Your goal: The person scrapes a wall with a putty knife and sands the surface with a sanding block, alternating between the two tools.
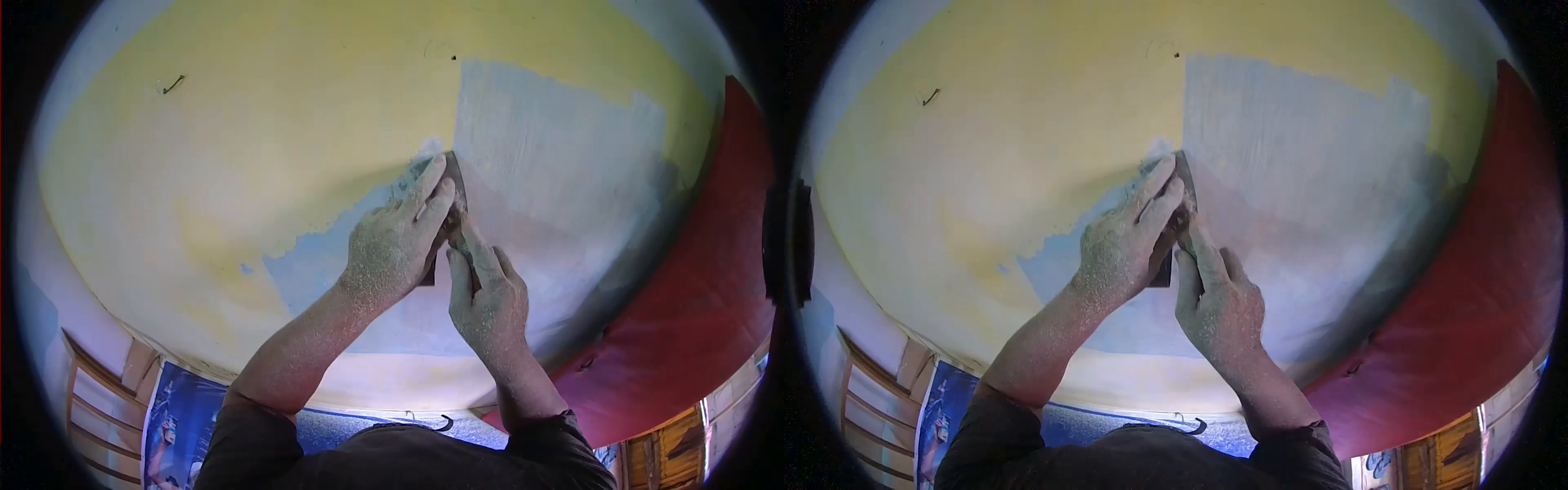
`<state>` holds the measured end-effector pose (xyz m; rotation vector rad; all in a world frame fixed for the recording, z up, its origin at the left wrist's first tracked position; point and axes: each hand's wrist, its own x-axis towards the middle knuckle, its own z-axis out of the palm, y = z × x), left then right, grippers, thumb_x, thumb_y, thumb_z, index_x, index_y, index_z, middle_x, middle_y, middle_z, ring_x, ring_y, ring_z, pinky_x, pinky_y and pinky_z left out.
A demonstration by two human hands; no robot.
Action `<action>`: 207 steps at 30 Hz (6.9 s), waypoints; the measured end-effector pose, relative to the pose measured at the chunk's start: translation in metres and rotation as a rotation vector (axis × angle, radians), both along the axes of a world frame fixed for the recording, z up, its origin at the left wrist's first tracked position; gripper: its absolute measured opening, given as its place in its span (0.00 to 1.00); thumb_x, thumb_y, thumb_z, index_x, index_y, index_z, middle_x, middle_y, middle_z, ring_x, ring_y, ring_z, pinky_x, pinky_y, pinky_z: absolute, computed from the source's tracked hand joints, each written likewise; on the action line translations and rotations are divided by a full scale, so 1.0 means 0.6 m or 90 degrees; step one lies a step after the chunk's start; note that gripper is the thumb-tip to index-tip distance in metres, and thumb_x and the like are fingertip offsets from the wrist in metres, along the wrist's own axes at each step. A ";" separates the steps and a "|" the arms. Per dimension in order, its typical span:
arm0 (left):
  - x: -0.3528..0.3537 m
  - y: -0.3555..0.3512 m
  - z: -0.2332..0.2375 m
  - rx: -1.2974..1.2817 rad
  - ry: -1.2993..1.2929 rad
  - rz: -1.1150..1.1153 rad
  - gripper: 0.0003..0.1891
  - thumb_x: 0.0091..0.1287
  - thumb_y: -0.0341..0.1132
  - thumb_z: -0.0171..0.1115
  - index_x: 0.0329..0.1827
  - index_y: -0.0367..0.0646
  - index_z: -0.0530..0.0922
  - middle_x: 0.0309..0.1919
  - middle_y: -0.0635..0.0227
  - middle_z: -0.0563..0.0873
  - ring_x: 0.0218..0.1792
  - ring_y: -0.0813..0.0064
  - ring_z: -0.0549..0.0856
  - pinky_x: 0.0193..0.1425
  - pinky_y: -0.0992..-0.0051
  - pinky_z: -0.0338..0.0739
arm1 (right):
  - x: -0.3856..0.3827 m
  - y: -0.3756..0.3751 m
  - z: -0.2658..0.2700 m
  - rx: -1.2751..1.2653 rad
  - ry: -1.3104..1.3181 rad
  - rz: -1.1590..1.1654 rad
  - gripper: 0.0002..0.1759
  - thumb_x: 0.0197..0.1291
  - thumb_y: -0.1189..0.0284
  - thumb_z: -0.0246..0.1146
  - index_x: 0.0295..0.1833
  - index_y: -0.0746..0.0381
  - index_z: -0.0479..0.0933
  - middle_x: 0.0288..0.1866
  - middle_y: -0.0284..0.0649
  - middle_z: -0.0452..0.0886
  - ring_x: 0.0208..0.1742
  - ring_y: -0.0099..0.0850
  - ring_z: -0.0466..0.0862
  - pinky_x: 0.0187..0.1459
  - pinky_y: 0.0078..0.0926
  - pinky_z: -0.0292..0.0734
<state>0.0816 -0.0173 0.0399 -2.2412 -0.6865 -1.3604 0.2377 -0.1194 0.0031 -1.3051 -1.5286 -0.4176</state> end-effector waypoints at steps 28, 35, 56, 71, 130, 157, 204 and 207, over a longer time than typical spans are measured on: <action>-0.002 0.013 0.050 0.015 -0.027 0.005 0.33 0.68 0.36 0.81 0.77 0.53 0.82 0.84 0.68 0.81 0.57 0.56 0.97 0.55 0.58 0.94 | -0.001 0.022 0.050 0.046 -0.026 0.010 0.29 0.81 0.68 0.70 0.84 0.54 0.79 0.42 0.51 0.89 0.36 0.52 0.93 0.36 0.50 0.88; 0.021 -0.006 0.032 0.021 -0.010 0.006 0.32 0.70 0.37 0.80 0.77 0.51 0.82 0.85 0.68 0.79 0.56 0.54 0.96 0.56 0.57 0.94 | 0.023 0.005 0.033 0.053 -0.017 0.017 0.30 0.80 0.68 0.70 0.84 0.55 0.79 0.44 0.51 0.90 0.38 0.53 0.94 0.39 0.50 0.89; 0.015 0.005 0.034 0.041 -0.035 0.005 0.31 0.68 0.35 0.81 0.75 0.52 0.83 0.83 0.69 0.82 0.55 0.55 0.97 0.56 0.57 0.94 | 0.013 0.005 0.052 0.018 -0.010 0.022 0.27 0.81 0.68 0.70 0.81 0.59 0.81 0.45 0.53 0.91 0.38 0.53 0.94 0.41 0.49 0.89; 0.007 -0.002 0.063 0.004 -0.017 0.009 0.32 0.69 0.35 0.80 0.77 0.50 0.81 0.84 0.66 0.81 0.59 0.54 0.96 0.57 0.57 0.94 | 0.013 0.020 0.061 0.052 0.019 0.048 0.26 0.80 0.68 0.70 0.80 0.57 0.83 0.44 0.54 0.91 0.39 0.56 0.94 0.41 0.51 0.89; 0.001 0.011 0.090 0.005 -0.014 0.008 0.29 0.73 0.38 0.79 0.77 0.51 0.82 0.85 0.68 0.80 0.56 0.60 0.97 0.59 0.58 0.92 | -0.001 0.010 0.096 0.045 -0.011 0.026 0.26 0.82 0.66 0.68 0.81 0.57 0.82 0.48 0.55 0.92 0.45 0.55 0.95 0.48 0.50 0.90; 0.007 0.017 0.168 0.030 -0.007 0.051 0.24 0.76 0.42 0.76 0.74 0.57 0.81 0.84 0.73 0.81 0.56 0.56 0.97 0.57 0.54 0.93 | 0.000 0.037 0.159 0.069 0.028 0.046 0.23 0.81 0.69 0.69 0.77 0.60 0.84 0.49 0.59 0.92 0.45 0.59 0.94 0.47 0.53 0.88; 0.000 0.000 0.177 0.052 0.027 0.115 0.29 0.76 0.39 0.72 0.80 0.55 0.79 0.84 0.68 0.80 0.57 0.52 0.96 0.56 0.53 0.94 | 0.012 0.034 0.162 0.118 -0.054 0.044 0.27 0.83 0.63 0.67 0.82 0.56 0.81 0.45 0.60 0.90 0.39 0.60 0.93 0.42 0.55 0.89; -0.005 0.001 0.138 0.017 0.044 0.105 0.30 0.76 0.39 0.73 0.81 0.54 0.78 0.83 0.68 0.81 0.57 0.51 0.96 0.57 0.53 0.94 | 0.005 0.026 0.127 0.080 -0.059 0.024 0.27 0.83 0.63 0.67 0.82 0.56 0.81 0.45 0.60 0.90 0.39 0.60 0.93 0.41 0.55 0.89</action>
